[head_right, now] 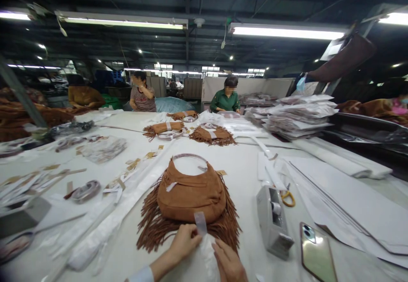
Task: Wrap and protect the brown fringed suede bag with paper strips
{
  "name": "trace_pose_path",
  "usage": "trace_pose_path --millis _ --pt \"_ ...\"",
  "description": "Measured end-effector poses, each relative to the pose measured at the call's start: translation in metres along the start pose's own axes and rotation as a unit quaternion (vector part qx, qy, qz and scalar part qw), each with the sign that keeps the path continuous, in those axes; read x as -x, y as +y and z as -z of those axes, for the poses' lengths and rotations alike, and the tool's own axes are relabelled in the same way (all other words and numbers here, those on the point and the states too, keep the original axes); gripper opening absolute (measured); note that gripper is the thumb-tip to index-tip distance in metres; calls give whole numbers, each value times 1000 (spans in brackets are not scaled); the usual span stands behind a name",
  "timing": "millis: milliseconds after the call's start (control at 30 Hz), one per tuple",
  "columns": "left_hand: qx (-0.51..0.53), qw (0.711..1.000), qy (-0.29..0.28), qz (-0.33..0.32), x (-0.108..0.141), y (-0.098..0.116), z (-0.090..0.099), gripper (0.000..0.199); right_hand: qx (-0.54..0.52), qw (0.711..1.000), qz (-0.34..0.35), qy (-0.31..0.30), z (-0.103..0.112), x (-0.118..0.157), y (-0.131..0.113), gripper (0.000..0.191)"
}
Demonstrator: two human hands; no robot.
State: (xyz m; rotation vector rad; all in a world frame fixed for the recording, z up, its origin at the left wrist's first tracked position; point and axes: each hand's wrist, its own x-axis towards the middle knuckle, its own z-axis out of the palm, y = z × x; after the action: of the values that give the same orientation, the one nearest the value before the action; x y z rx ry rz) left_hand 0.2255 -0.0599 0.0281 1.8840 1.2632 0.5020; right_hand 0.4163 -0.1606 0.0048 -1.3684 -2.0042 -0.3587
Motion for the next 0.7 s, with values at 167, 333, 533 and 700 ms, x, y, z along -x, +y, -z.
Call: trace_pose_path --millis 167,333,533,700 --pt "-225 961 161 -6 22 -28 29 44 74 987 128 -58 -53 -20 -8 45" --pt "-330 923 188 61 31 -70 42 51 152 975 150 -61 -65 -5 -1 53" --pt "-323 939 94 75 8 -82 52 30 163 970 155 -93 -59 -4 -3 57" --pt "-282 956 6 77 -8 -84 73 28 118 972 182 -94 -61 2 -4 56"
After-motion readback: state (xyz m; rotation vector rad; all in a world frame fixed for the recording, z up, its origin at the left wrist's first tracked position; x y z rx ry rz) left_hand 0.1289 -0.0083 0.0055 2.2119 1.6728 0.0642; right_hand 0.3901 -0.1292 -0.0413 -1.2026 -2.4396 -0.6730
